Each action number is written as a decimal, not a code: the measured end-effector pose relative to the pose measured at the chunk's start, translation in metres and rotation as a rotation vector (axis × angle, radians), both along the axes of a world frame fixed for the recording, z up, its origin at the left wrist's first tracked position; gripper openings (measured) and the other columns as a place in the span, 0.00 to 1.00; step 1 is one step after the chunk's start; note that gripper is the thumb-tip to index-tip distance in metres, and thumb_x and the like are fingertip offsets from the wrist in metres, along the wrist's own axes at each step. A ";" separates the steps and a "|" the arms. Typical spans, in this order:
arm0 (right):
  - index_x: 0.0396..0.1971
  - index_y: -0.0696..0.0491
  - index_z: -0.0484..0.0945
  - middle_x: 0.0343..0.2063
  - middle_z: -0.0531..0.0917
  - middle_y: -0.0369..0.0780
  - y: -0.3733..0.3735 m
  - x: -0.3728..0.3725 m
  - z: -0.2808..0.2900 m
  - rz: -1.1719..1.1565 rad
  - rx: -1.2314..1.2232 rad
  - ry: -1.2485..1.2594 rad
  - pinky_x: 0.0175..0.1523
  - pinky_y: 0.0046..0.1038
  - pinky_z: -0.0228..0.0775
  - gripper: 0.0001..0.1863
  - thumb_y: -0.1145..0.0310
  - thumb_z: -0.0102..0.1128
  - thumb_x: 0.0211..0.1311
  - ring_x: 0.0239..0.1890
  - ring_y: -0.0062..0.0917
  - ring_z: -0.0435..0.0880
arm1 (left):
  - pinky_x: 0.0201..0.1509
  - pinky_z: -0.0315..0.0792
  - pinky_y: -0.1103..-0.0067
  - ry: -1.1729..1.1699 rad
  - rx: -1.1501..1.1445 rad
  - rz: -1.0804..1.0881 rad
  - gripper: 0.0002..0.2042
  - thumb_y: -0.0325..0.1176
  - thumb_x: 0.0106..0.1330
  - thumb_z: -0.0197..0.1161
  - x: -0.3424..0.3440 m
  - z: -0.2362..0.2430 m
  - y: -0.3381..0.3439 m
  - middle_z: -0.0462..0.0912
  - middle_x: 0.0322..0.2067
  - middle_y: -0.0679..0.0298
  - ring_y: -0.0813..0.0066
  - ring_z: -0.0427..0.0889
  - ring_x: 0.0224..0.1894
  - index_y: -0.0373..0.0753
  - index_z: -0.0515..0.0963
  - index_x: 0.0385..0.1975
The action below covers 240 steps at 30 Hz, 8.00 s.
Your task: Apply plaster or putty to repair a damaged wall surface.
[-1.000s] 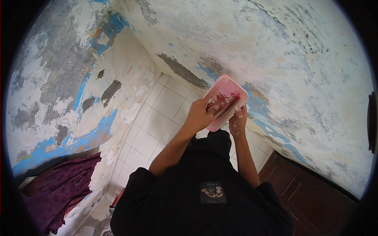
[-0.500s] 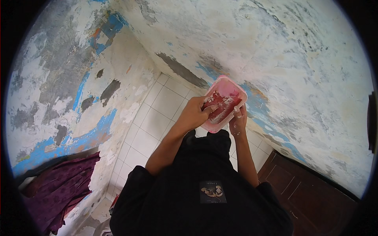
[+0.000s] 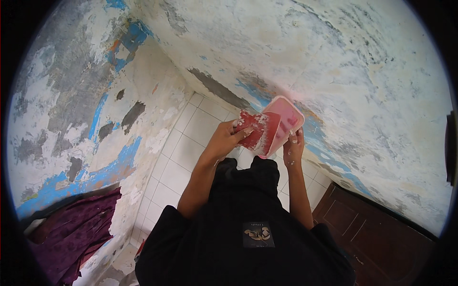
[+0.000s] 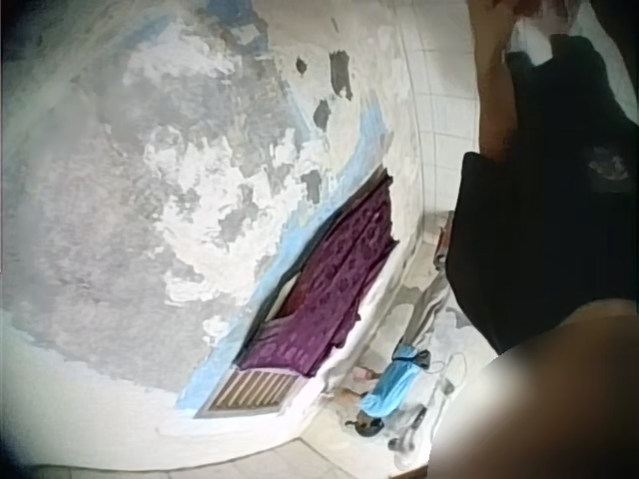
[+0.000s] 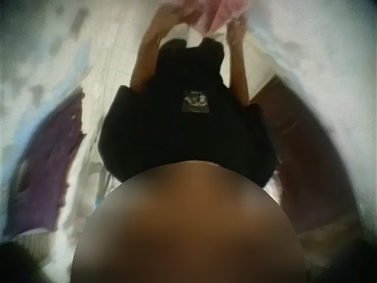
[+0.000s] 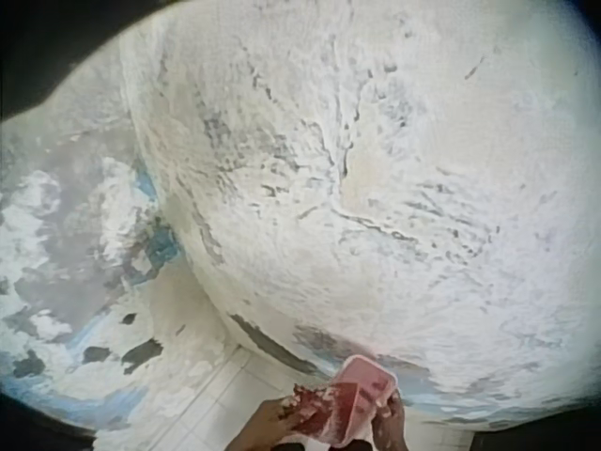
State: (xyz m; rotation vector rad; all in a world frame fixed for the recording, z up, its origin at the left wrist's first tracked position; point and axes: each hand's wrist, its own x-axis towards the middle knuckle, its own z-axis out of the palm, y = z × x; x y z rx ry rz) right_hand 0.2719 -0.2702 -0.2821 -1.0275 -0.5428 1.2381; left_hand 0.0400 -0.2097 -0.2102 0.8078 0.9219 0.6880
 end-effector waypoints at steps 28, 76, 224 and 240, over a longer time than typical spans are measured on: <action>0.65 0.59 0.57 0.60 0.67 0.44 -0.097 0.042 -0.046 -0.238 -0.263 -0.252 0.52 0.32 0.77 0.30 0.69 0.58 0.67 0.58 0.30 0.75 | 0.42 0.78 0.74 -0.265 -0.160 0.748 0.10 0.19 0.60 0.56 0.137 0.067 0.082 0.77 0.36 0.59 0.69 0.79 0.36 0.33 0.72 0.41; 0.63 0.58 0.60 0.57 0.69 0.41 -0.119 0.091 -0.050 -0.246 -0.382 -0.294 0.49 0.32 0.75 0.30 0.66 0.60 0.66 0.51 0.25 0.77 | 0.28 0.67 0.76 0.127 0.302 0.900 0.07 0.25 0.65 0.54 0.185 -0.050 0.018 0.79 0.24 0.63 0.77 0.74 0.24 0.29 0.76 0.37; 0.65 0.56 0.61 0.52 0.73 0.41 -0.716 0.042 -0.068 -0.310 -0.427 -0.018 0.52 0.31 0.73 0.30 0.50 0.45 0.74 0.51 0.28 0.76 | 0.31 0.69 0.59 0.930 0.637 -0.192 0.14 0.41 0.63 0.63 0.117 -0.075 -0.708 0.78 0.23 0.49 0.46 0.79 0.27 0.33 0.73 0.31; 0.68 0.55 0.60 0.57 0.73 0.43 -0.762 -0.083 -0.147 -0.037 -0.514 -0.012 0.52 0.26 0.70 0.29 0.54 0.45 0.74 0.51 0.23 0.76 | 0.35 0.75 0.67 1.018 0.334 -0.249 0.13 0.38 0.63 0.64 -0.020 -0.130 -0.768 0.83 0.28 0.48 0.53 0.84 0.30 0.31 0.79 0.33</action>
